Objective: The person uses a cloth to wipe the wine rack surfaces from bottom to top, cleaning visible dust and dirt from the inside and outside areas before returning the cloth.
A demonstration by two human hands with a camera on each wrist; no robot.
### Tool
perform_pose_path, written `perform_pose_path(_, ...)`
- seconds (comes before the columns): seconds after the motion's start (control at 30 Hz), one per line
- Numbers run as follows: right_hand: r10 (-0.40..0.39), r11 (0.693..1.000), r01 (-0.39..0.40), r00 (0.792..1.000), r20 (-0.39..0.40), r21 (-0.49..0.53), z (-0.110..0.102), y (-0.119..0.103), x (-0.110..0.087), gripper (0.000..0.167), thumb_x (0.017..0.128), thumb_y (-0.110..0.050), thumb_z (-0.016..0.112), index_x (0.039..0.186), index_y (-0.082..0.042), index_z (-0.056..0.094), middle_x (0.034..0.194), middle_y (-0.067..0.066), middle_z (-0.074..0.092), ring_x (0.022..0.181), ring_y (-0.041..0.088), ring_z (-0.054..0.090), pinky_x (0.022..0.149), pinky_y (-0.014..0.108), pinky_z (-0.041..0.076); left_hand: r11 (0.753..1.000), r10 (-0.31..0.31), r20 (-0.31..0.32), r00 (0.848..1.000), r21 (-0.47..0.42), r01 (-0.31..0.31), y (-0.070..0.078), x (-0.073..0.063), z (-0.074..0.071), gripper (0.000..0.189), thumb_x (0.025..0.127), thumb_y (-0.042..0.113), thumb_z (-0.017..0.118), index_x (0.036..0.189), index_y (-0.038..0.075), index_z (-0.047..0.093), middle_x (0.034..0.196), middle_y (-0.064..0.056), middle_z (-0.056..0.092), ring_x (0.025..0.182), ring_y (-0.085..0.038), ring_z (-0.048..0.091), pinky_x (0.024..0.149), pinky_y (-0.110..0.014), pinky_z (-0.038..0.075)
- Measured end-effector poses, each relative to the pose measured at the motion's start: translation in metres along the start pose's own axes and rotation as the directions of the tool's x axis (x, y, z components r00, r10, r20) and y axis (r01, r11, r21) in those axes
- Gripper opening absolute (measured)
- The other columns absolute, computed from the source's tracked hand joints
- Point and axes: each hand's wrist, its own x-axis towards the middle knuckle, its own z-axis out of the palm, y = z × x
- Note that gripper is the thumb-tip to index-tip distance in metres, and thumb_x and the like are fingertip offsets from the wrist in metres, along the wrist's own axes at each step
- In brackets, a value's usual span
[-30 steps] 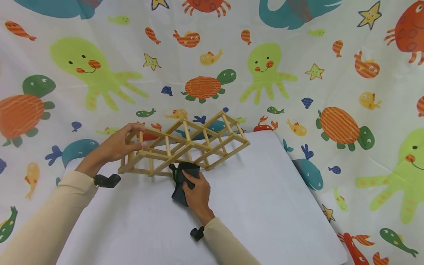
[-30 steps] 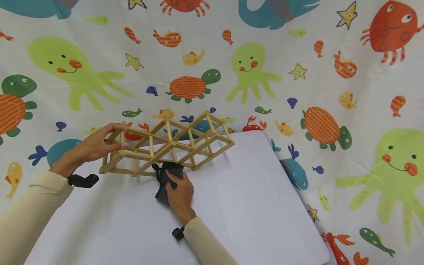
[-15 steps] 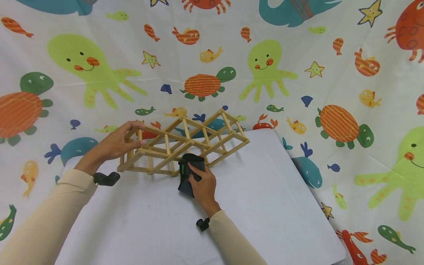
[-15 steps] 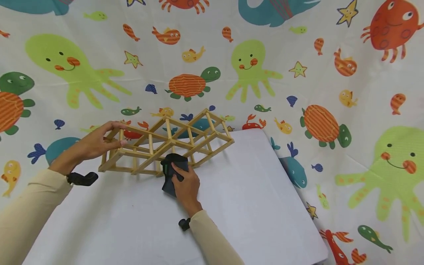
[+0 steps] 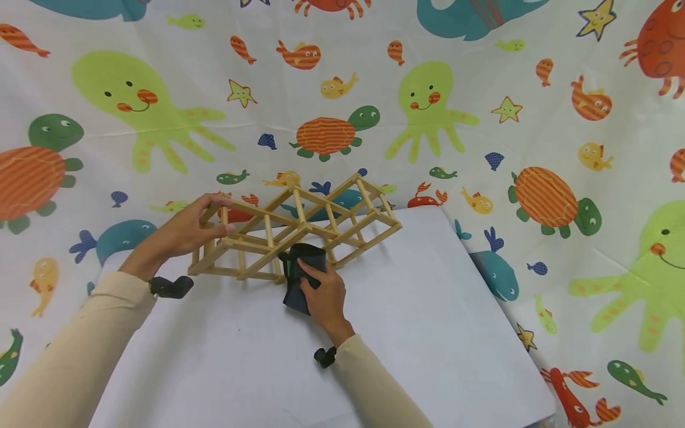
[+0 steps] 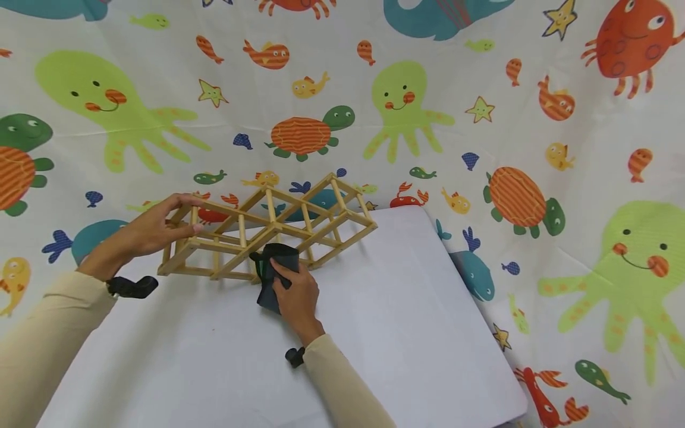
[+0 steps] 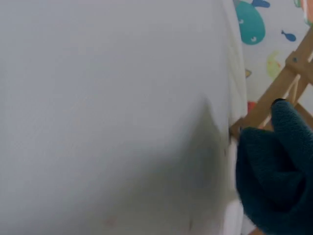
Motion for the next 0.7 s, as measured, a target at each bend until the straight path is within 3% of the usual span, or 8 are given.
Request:
perform_pose_path(0.1,0.016,1.0,-0.016,1.0,-0.012,0.026,-0.011,0.007,-0.003,0.046,0.092,-0.013,0.079,0.129,-0.04,0.076,0.128,0.007,0.074,0.112,0.023,0.071,0.089,0.039,0.058,1.0,0.005,0.0,1.0,0.0,-0.005,-0.001,-0.001,0.0,0.071,0.103,0.04,0.072,0.159,0.012,0.037,0.179,-0.023,0.008,0.157,-0.06,0.019,0.115,-0.086,0.023)
perform_pose_path(0.2,-0.077,0.989,0.087,0.993,-0.091,0.119,-0.023,0.014,-0.004,0.046,0.091,-0.006,0.078,0.13,-0.031,0.077,0.131,0.009,0.072,0.115,0.024,0.071,0.091,0.036,0.061,1.0,0.005,0.0,1.0,-0.005,-0.005,0.0,0.0,-0.001,0.072,0.103,0.04,0.071,0.159,0.012,0.036,0.179,-0.022,0.005,0.158,-0.06,0.017,0.115,-0.085,0.022)
perform_pose_path(0.27,-0.13,0.97,0.166,0.972,-0.196,0.179,-0.032,0.01,-0.004,0.045,0.09,0.0,0.077,0.13,-0.021,0.078,0.134,0.012,0.07,0.119,0.026,0.07,0.096,0.032,0.061,1.0,0.001,0.0,1.0,-0.011,-0.001,0.001,0.0,-0.001,0.072,0.103,0.04,0.071,0.159,0.012,0.036,0.179,-0.021,0.005,0.158,-0.06,0.016,0.116,-0.085,0.022)
perform_pose_path(0.33,-0.156,0.952,0.226,0.938,-0.309,0.205,-0.04,0.011,-0.001,0.044,0.09,0.003,0.077,0.13,-0.015,0.077,0.136,0.012,0.069,0.123,0.027,0.069,0.1,0.029,0.059,1.0,-0.004,0.001,1.0,-0.014,0.004,0.002,0.0,-0.001,0.073,0.103,0.042,0.071,0.159,0.013,0.036,0.179,-0.021,0.005,0.158,-0.059,0.016,0.116,-0.085,0.021)
perform_pose_path(0.4,-0.146,0.946,0.245,0.906,-0.397,0.21,-0.047,0.012,0.004,0.044,0.092,0.004,0.076,0.133,-0.012,0.075,0.138,0.012,0.067,0.128,0.028,0.067,0.106,0.027,0.056,1.0,-0.007,-0.001,1.0,-0.015,0.007,0.003,0.0,-0.001,0.073,0.103,0.043,0.071,0.159,0.013,0.036,0.179,-0.021,0.005,0.158,-0.059,0.016,0.115,-0.086,0.021)
perform_pose_path(0.47,-0.117,0.953,0.223,0.894,-0.432,0.204,-0.052,0.015,0.009,0.045,0.094,0.002,0.075,0.136,-0.013,0.073,0.142,0.012,0.065,0.132,0.028,0.065,0.109,0.028,0.055,1.0,-0.013,-0.002,1.0,-0.021,0.013,0.003,0.0,0.0,0.073,0.103,0.043,0.071,0.159,0.013,0.035,0.179,-0.02,0.006,0.158,-0.059,0.017,0.115,-0.086,0.021)
perform_pose_path(0.57,-0.06,0.964,0.155,0.918,-0.391,0.216,-0.051,0.025,0.013,0.046,0.097,-0.003,0.074,0.14,-0.021,0.071,0.146,0.01,0.063,0.136,0.027,0.063,0.109,0.033,0.056,1.0,-0.016,0.001,1.0,-0.024,0.016,0.002,0.0,0.002,0.073,0.103,0.042,0.071,0.16,0.013,0.035,0.179,-0.021,0.006,0.158,-0.06,0.017,0.115,-0.086,0.021)
perform_pose_path(0.7,0.015,0.98,0.022,0.982,-0.188,0.195,-0.042,0.032,0.003,0.046,0.095,-0.007,0.076,0.135,-0.029,0.074,0.141,0.008,0.067,0.131,0.025,0.066,0.103,0.039,0.059,1.0,-0.013,0.004,1.0,-0.021,0.013,0.001,0.0,0.002,0.073,0.102,0.042,0.072,0.159,0.013,0.035,0.179,-0.022,0.007,0.158,-0.06,0.018,0.115,-0.086,0.022)
